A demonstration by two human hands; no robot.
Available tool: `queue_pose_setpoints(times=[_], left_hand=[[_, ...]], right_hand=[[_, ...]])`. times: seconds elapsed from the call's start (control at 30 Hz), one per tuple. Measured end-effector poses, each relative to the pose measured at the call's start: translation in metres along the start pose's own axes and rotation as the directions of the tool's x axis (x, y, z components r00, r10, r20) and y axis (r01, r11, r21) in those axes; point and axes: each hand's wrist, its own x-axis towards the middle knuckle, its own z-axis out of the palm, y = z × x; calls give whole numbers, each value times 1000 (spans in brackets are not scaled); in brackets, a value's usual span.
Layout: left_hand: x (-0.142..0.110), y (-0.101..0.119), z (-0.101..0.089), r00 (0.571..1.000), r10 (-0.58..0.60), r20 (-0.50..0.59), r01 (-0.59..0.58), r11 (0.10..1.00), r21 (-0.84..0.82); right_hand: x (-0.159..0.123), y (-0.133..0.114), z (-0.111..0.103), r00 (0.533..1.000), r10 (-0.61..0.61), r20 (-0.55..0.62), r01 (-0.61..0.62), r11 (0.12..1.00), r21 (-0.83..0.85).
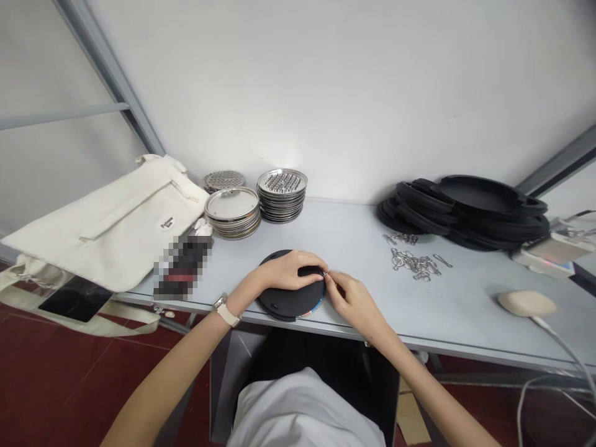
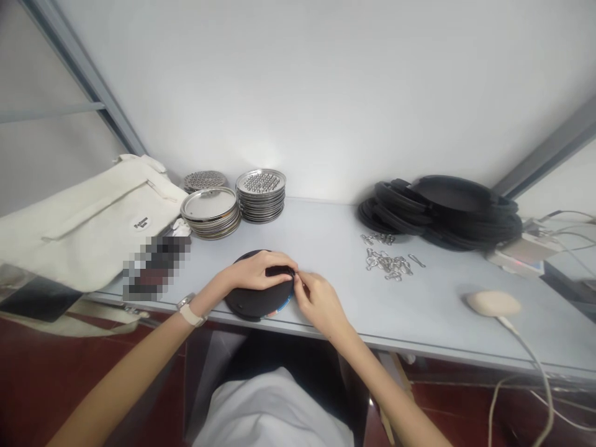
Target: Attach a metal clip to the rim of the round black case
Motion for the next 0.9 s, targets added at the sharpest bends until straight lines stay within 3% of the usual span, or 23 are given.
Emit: queue_pose_setpoints(times=[0.27, 0.37, 0.43, 0.47, 0.6, 0.7, 0.9], left_hand=[[0, 5, 0, 1000, -1, -20, 3, 996, 94], [-3, 9, -5, 975, -32, -219, 78, 976, 205], [-9, 13, -12, 920, -86, -381, 179, 960, 215], [-13, 15, -16, 908, -114, -404, 211, 956, 206], [-36, 29, -24, 963, -164, -215, 206, 960, 192], [-53, 36, -17, 981, -176, -80, 191, 946, 260], [-68, 32, 2, 984, -161, -77, 178, 921, 347]], right_hand=[[0, 0, 0, 1000, 2, -15, -2, 1000, -6], [2, 0, -1, 1000, 9, -5, -9, 1000, -14], [4, 1, -2, 1000, 19, 11, -19, 1000, -11], [6, 1, -3, 999, 23, 24, -23, 1000, -3], [11, 4, -7, 996, 16, 86, -20, 999, 45], [14, 4, -9, 996, 27, 85, -34, 996, 85], [21, 5, -10, 992, 46, 117, -74, 966, 247]])
